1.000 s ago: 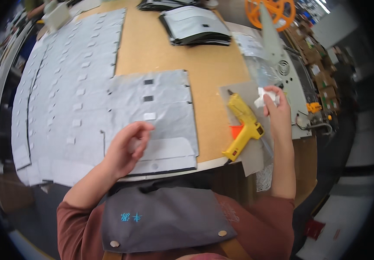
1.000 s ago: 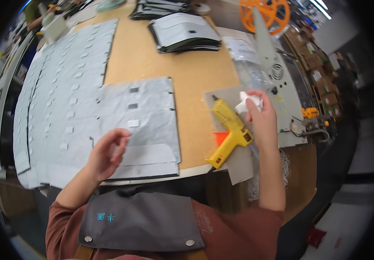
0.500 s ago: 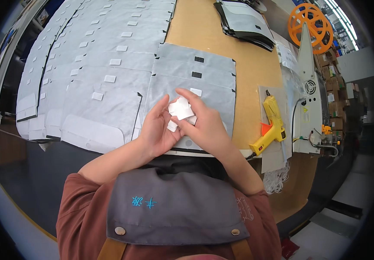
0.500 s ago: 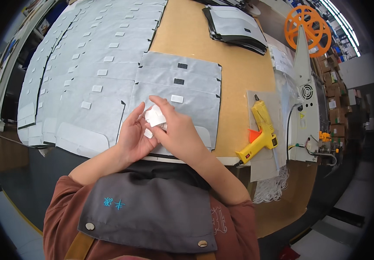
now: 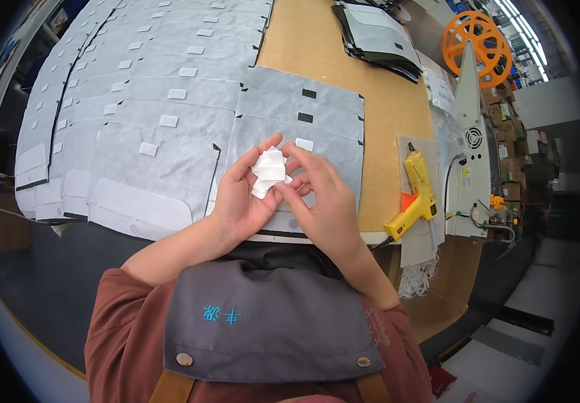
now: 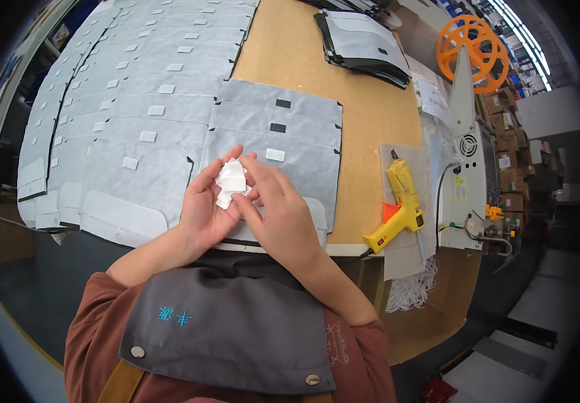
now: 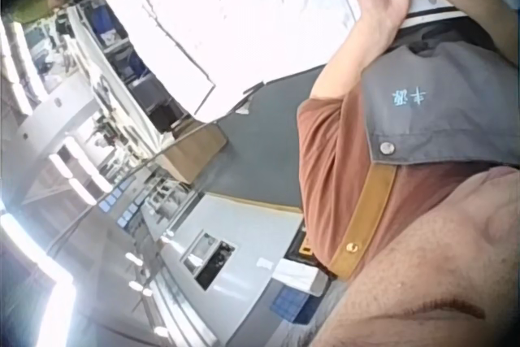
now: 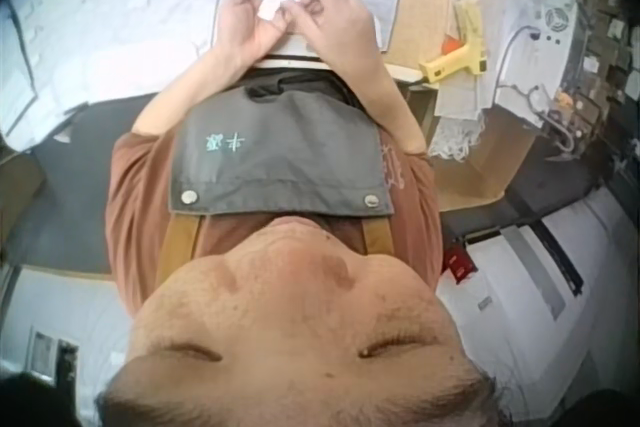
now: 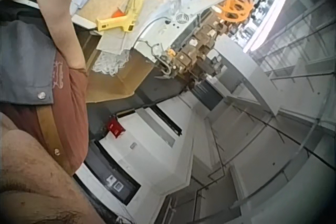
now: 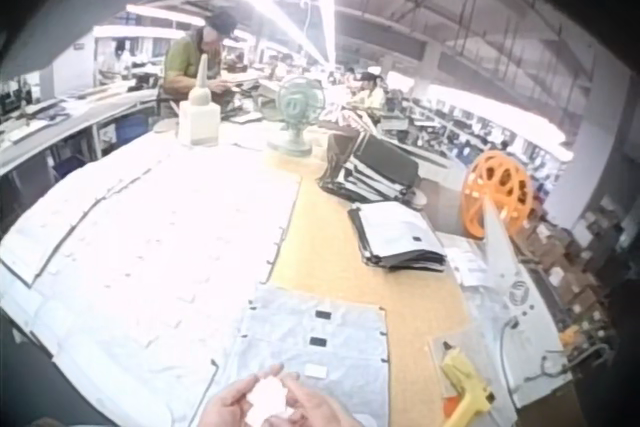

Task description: The person assembles fabric parts by applying hot glue to black rectangular patches and attaching white square fasteners. They handle multiple fabric pieces, aligning and pressing them into place on a workbench.

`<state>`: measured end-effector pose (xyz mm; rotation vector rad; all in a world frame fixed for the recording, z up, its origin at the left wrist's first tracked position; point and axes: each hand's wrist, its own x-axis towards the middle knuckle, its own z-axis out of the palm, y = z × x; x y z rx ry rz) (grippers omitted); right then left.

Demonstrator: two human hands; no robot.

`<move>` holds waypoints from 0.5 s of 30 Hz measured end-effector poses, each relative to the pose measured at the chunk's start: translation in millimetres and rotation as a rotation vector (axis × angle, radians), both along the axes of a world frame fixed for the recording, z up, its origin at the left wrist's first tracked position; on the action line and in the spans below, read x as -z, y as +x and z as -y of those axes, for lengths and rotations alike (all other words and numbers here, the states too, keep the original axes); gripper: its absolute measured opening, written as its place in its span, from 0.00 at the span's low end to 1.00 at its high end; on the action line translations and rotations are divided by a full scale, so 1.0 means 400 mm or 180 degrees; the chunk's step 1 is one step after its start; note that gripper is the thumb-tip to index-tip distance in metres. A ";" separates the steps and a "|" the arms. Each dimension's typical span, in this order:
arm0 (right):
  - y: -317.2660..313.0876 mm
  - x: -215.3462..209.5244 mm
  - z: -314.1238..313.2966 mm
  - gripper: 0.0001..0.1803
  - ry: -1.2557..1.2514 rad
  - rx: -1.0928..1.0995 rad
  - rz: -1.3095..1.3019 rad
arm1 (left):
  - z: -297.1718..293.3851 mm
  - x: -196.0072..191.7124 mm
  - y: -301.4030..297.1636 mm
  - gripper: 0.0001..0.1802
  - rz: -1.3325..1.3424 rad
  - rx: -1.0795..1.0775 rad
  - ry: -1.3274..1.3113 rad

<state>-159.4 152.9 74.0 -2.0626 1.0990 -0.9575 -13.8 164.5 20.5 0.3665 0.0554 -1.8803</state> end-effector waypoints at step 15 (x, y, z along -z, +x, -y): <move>-0.137 0.008 0.002 0.09 -0.0706 0.0225 -0.0089 | 0.000 -0.002 0.028 0.13 0.0284 0.0357 0.0421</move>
